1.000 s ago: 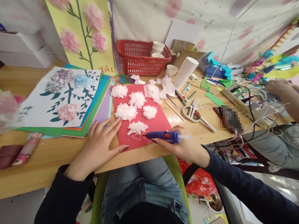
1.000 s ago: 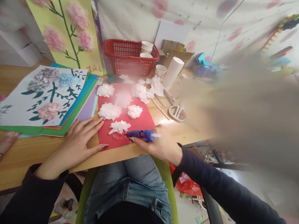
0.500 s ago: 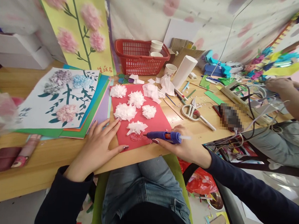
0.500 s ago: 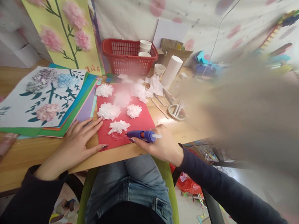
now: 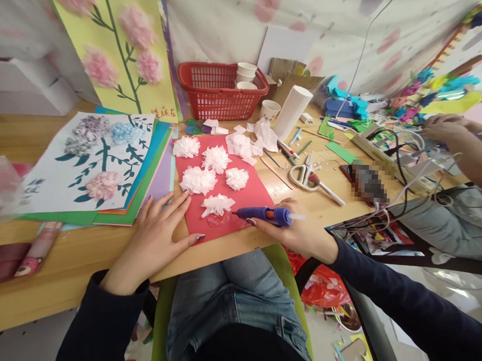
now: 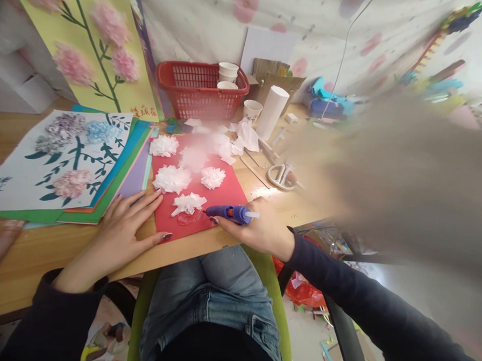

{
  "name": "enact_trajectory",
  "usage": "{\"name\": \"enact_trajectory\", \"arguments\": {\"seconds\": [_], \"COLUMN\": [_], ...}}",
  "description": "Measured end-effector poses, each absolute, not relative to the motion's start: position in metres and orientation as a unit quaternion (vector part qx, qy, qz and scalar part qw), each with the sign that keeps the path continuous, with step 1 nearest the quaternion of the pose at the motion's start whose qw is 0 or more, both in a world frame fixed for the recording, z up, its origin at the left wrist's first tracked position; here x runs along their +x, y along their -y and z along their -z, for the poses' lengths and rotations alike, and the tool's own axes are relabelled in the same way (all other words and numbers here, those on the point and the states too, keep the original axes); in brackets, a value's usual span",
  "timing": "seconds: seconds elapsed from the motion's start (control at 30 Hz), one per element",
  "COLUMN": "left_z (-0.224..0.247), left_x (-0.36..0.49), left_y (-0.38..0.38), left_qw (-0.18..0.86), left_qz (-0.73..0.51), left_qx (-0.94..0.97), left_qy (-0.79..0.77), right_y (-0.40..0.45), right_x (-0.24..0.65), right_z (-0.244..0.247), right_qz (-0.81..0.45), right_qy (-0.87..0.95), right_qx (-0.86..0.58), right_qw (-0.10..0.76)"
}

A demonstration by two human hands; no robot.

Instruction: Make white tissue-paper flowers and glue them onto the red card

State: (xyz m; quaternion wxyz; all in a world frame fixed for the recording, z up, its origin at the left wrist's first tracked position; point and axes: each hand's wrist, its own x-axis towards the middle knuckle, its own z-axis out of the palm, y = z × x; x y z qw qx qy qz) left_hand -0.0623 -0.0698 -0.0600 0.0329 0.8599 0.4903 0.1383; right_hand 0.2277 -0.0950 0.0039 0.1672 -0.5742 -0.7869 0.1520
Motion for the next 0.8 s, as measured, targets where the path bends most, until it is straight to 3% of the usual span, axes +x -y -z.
{"name": "enact_trajectory", "arguments": {"seconds": [0.43,0.8], "left_z": [0.0583,0.0586], "left_x": [-0.0615,-0.0615], "left_y": [0.0703,0.0706], "left_qw": [0.037,0.034], "left_qz": [-0.127,-0.130], "left_qx": [0.857,0.860], "left_qy": [-0.497,-0.492], "right_y": [0.1004,0.0990], "right_x": [0.2244,0.2255], "right_z": [-0.0073,-0.0006], "right_qz": [-0.192,-0.128], "right_qy": [0.777,0.797], "right_qx": [-0.572,-0.562], "right_qw": [0.178,0.179]}}
